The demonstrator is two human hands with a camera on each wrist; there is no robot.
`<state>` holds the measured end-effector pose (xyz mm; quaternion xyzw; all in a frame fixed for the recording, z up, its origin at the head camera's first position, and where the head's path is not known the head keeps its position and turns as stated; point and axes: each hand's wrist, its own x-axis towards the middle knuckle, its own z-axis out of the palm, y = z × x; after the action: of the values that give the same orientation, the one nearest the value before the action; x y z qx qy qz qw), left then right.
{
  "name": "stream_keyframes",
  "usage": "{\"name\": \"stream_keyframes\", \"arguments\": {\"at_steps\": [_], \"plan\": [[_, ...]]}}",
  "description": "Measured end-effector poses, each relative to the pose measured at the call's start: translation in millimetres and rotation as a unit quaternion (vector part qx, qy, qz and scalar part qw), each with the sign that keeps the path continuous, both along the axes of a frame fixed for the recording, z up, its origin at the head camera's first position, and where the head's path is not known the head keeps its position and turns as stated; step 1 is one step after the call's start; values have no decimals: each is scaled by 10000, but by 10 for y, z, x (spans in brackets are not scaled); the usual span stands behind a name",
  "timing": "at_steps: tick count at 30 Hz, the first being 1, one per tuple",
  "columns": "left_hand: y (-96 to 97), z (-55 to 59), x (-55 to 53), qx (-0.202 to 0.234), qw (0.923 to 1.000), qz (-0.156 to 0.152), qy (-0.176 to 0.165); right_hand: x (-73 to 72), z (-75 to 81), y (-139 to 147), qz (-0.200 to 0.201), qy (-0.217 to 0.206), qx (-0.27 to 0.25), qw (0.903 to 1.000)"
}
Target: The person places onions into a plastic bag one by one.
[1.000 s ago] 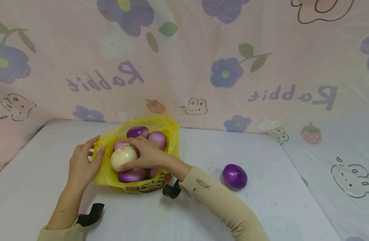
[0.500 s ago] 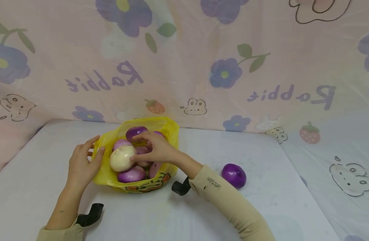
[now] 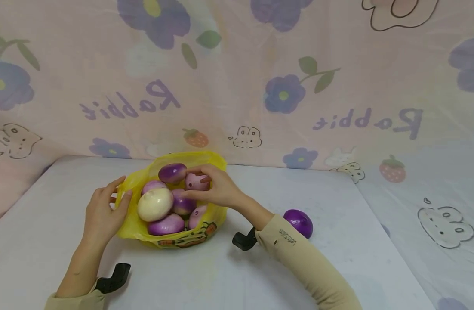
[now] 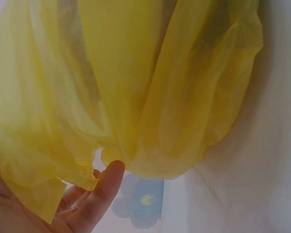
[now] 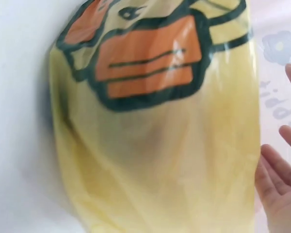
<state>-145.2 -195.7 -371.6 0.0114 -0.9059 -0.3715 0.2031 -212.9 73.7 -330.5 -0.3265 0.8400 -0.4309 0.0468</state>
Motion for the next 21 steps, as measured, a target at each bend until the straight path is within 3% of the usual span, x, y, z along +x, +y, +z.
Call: {"name": "stream_keyframes", "arguments": {"at_steps": [5,11,21], "plan": [[8,6,-4,13,10000,9,-38,1,-11,125,-333,66,-248,9991],[12,0,-7,18,10000,17,-68,-9,-39,324,-665,464,-472,9956],[25,-17,-12,-13,10000,6,-87,-14,-75,562,-1008,667,-326,9921]]}}
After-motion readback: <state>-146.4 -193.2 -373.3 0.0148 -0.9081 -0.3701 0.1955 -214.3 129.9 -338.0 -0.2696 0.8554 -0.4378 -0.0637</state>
